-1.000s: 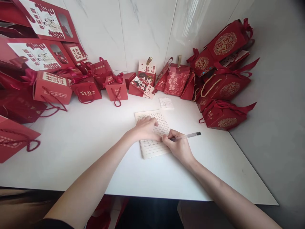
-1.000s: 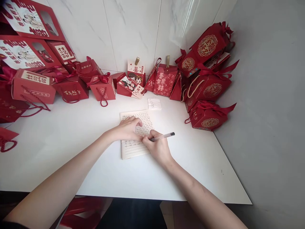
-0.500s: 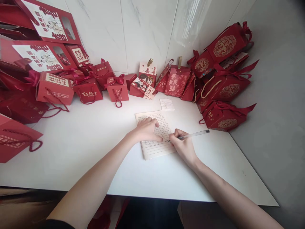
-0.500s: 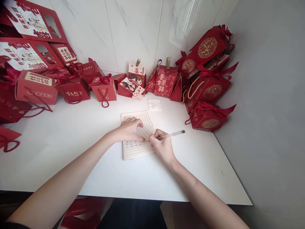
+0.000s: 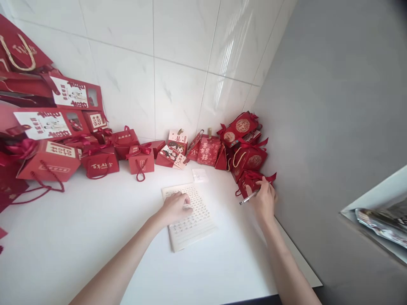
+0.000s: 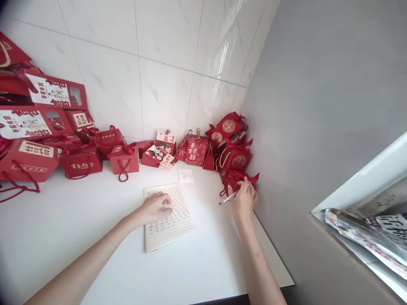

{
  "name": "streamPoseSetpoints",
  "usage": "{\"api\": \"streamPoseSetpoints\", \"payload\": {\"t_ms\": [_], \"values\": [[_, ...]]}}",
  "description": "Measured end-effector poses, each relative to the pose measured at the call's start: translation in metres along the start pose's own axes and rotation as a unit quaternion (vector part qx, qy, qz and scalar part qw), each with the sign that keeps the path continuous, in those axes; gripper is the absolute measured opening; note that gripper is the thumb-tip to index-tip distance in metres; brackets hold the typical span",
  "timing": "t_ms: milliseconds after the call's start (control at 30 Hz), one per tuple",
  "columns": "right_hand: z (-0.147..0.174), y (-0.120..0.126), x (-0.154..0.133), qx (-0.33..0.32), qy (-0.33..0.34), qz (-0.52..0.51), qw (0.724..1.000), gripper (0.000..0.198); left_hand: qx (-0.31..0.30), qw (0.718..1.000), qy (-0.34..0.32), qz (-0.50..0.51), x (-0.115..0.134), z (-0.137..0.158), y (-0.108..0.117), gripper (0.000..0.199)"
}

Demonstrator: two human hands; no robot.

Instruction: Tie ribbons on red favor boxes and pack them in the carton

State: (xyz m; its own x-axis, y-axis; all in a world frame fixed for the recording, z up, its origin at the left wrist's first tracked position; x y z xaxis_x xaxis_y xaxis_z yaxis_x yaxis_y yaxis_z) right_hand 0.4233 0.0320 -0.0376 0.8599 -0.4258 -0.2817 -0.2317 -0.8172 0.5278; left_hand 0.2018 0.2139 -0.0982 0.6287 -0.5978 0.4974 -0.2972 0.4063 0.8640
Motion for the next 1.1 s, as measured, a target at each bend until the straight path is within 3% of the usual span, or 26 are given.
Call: {"api": "streamPoseSetpoints", "payload": {"t_ms": [167, 267, 333, 400, 500, 567, 667, 733, 800, 900, 933, 1000, 1100], "values": [[0.000, -0.001, 0.002, -0.037, -0.004, 0.055, 0.998, 0.038, 0.009, 1.000, -0.001, 0.002, 0.001, 0.001, 0.003, 0.014], [-0.007, 0.013, -0.008, -0.013, 0.002, 0.003, 1.000, 0.040, 0.016, 1.000, -0.001, -0.002, 0.001, 0.001, 0.004, 0.014], [-0.011, 0.021, -0.005, -0.001, -0.032, -0.046, 0.998, 0.044, 0.018, 1.000, -0.006, -0.002, 0.001, 0.001, 0.004, 0.015], [-0.011, 0.020, 0.003, -0.042, -0.094, -0.094, 0.990, 0.049, 0.021, 1.000, -0.010, 0.000, 0.000, 0.001, 0.004, 0.015], [-0.001, 0.012, 0.002, -0.156, -0.150, -0.157, 0.964, 0.053, 0.023, 1.000, -0.003, 0.005, -0.001, 0.000, 0.003, 0.014], [0.004, 0.016, -0.006, -0.191, -0.157, -0.201, 0.948, 0.053, 0.027, 1.000, 0.007, 0.007, -0.002, 0.000, 0.003, 0.014], [0.002, 0.025, -0.019, -0.188, -0.154, -0.241, 0.939, 0.051, 0.055, 0.998, 0.007, 0.019, 0.000, 0.001, 0.006, 0.020], [-0.002, 0.021, -0.028, -0.212, -0.118, -0.256, 0.936, 0.049, 0.081, 0.996, -0.005, 0.048, 0.004, 0.003, 0.011, 0.027], [0.000, 0.004, -0.042, -0.287, -0.059, -0.319, 0.901, 0.049, 0.083, 0.992, -0.027, 0.088, 0.010, 0.007, 0.012, 0.035], [0.015, -0.018, -0.061, -0.394, 0.013, -0.429, 0.813, 0.056, 0.033, 0.989, -0.083, 0.122, 0.027, 0.017, 0.006, 0.051], [0.020, -0.022, -0.064, -0.411, 0.021, -0.447, 0.794, 0.060, 0.015, 0.986, -0.105, 0.129, 0.035, 0.021, 0.004, 0.059], [0.028, -0.024, -0.066, -0.424, 0.024, -0.461, 0.780, 0.065, -0.011, 0.978, -0.142, 0.150, 0.049, 0.029, 0.000, 0.073], [0.034, -0.018, -0.072, -0.432, 0.032, -0.470, 0.769, 0.064, -0.033, 0.967, -0.158, 0.195, 0.059, 0.034, -0.005, 0.078]]}}
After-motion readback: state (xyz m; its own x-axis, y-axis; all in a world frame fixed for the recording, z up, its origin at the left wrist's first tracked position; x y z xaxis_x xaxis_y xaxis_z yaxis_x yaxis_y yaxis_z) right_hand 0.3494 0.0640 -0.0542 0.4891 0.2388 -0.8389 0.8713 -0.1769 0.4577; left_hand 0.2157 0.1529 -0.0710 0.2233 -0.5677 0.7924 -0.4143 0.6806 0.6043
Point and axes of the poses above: each hand's wrist, its own z-axis away from the middle knuckle, its own y-axis out of the back of the hand, x = y × z, the point moved 8 cm from there along -z, towards the middle knuckle, and after that the axes turned 9 degrees about y, right-handed, at the moved point
